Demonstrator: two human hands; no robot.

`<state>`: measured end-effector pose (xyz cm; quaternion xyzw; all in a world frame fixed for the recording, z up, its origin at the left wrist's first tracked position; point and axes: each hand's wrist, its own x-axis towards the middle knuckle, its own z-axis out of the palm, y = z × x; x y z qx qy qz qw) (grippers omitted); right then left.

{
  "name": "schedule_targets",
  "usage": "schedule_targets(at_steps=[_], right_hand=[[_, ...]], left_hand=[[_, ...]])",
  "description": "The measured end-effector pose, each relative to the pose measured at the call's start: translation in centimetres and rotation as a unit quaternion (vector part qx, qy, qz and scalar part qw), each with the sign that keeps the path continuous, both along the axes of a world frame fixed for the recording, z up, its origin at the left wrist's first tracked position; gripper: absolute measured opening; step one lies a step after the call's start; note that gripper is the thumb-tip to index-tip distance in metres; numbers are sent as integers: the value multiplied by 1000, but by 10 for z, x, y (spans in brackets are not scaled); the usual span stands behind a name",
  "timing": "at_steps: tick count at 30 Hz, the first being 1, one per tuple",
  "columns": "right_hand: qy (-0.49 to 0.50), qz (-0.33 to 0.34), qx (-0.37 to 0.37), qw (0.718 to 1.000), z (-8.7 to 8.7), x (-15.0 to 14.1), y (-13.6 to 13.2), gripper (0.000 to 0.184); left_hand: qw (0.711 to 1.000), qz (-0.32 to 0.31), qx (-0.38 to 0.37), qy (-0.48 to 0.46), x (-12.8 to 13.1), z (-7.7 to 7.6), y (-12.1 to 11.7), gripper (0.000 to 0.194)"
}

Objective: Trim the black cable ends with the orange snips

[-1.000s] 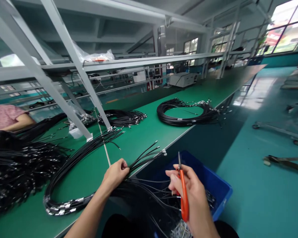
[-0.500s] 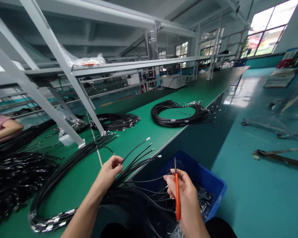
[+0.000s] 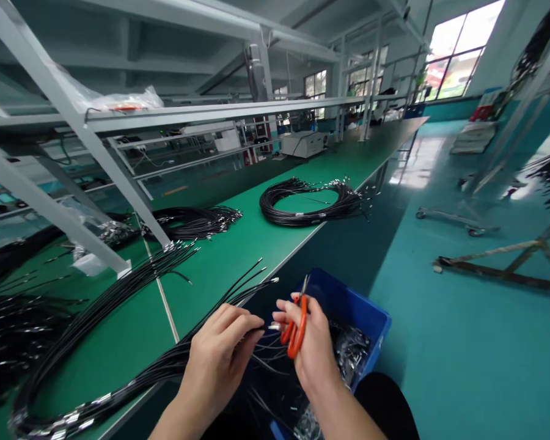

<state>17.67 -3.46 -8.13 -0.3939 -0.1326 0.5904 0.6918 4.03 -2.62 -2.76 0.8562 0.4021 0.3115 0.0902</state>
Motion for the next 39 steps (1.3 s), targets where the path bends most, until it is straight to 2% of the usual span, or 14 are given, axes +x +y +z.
schedule_targets(at_steps=[3, 5, 8, 11, 14, 20, 24, 27, 31, 35, 37, 39], right_hand=[[-8, 52, -52, 997, -28, -10, 2, 19], [-24, 63, -53, 996, -33, -12, -4, 20], [-55, 36, -12, 998, -15, -10, -17, 31], [-104, 10, 32, 994, 12, -9, -23, 35], [-111, -7, 40, 993, 25, -12, -23, 35], [-85, -9, 43, 995, 23, -21, -23, 35], [-84, -10, 46, 995, 25, -21, -22, 34], [-54, 8, 38, 998, 27, -21, -20, 32], [12, 39, 12, 999, 29, -25, -21, 29], [16, 53, -4, 998, 31, -32, -26, 26], [14, 58, -3, 998, 33, -35, -27, 26], [24, 66, 3, 998, 36, -36, -28, 27]], left_hand=[[987, 28, -124, -103, -1, -2, -5, 12], [965, 44, -200, -165, -1, -7, -7, 10], [922, 37, -301, -240, -2, -14, -6, 12], [891, 37, -351, -285, -2, -19, -5, 15], [886, 41, -358, -294, -1, -20, -7, 14], [881, 45, -368, -295, 0, -19, -9, 13], [888, 52, -360, -282, 0, -21, -10, 13], [885, 38, -367, -283, -3, -23, -11, 14], [865, 0, -386, -320, -6, -26, -13, 12], [859, -31, -372, -351, -3, -24, -15, 9], [868, -21, -351, -352, -2, -21, -15, 9], [864, -9, -346, -366, -3, -19, -14, 10]])
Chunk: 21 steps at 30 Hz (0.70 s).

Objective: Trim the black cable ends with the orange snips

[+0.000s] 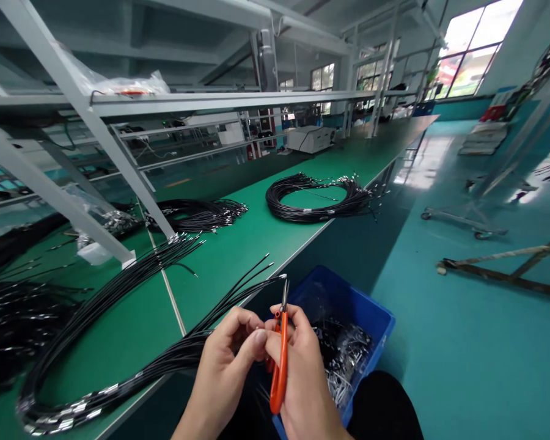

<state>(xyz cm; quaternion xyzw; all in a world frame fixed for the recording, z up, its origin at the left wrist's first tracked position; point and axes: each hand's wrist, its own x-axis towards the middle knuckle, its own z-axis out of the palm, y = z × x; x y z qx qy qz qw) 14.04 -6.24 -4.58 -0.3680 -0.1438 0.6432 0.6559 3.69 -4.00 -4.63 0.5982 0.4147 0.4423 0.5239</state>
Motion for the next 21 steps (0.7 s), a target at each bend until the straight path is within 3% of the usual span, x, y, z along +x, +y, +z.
schedule_targets(at_steps=[6, 12, 18, 21], right_hand=[[20, 54, 42, 997, -3, 1, 3, 23], [23, 75, 55, 995, -13, 4, 2, 23], [30, 72, 41, 996, -8, 3, 1, 18], [46, 62, 18, 997, -3, 3, 2, 16]], left_hand=[[983, -95, -84, -130, -12, 6, 11, 10], [962, -83, -167, -199, -14, 8, 9, 11], [973, -97, -122, -170, -11, 6, 10, 8], [988, -55, -80, -117, -16, 4, 11, 10]])
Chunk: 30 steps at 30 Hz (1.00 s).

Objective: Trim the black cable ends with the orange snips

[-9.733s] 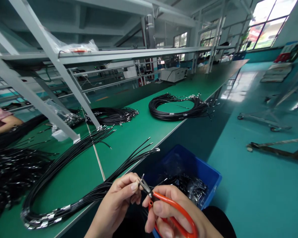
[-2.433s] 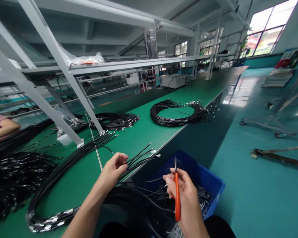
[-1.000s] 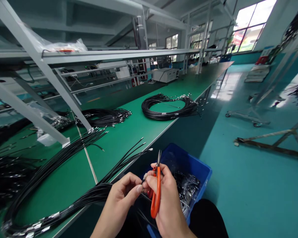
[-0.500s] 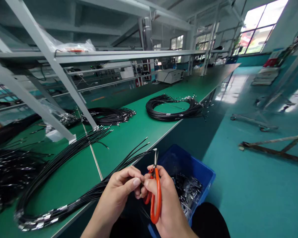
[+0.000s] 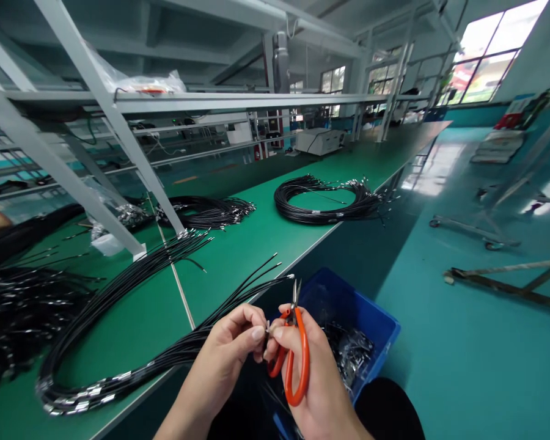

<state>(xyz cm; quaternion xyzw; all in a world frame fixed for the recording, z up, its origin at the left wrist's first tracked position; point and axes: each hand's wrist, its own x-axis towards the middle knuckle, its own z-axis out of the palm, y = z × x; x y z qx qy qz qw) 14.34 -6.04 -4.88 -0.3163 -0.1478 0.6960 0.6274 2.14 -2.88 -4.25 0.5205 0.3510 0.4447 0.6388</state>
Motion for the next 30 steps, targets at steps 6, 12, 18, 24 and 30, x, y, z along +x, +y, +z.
schedule_targets(at_steps=[6, 12, 18, 24, 30], right_hand=[[17, -24, -31, 999, 3, 0, 2, 20], [17, -28, -39, 999, 7, -3, 2, 21], [-13, -7, -1, 1000, 4, -5, 2, 10], [-116, -104, 19, 988, -2, -4, 9, 23], [-182, -129, 50, 974, 0, -9, 12, 30]], left_hand=[[895, 148, 300, 294, -8, 3, -4, 18], [846, 179, 359, 350, -9, 2, -6, 18], [976, 48, 135, 166, -3, -3, -12, 10], [981, 102, 70, 147, 4, -11, -11, 9], [987, 93, 55, 119, 5, -9, -11, 12]])
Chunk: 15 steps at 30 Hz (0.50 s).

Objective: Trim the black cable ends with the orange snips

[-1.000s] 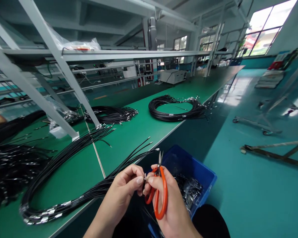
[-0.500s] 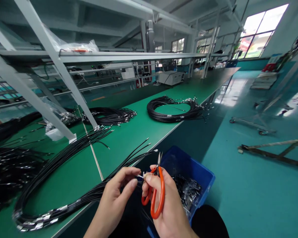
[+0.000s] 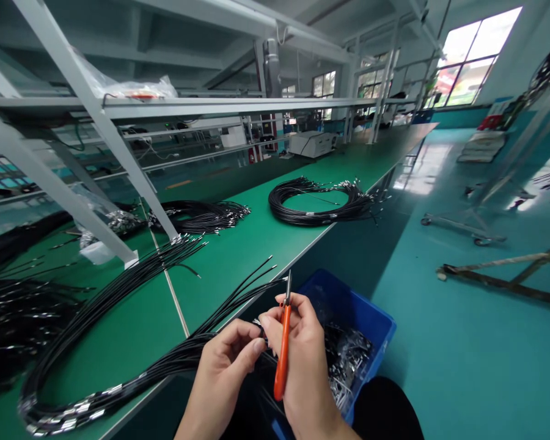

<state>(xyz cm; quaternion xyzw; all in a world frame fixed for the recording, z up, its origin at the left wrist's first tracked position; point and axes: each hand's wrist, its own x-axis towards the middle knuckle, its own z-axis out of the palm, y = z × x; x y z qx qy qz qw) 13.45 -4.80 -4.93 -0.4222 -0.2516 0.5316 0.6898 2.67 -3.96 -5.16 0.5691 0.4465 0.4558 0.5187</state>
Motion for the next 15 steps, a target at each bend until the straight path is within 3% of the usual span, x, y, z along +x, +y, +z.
schedule_targets(at_steps=[6, 15], right_hand=[[-92, -32, -16, 995, -7, 3, -4, 31], [-300, -65, 46, 951, -9, 3, -5, 20]], left_hand=[[999, 21, -13, -24, -4, -2, 3, 12], [1000, 7, -15, -9, -3, 2, 3, 12]])
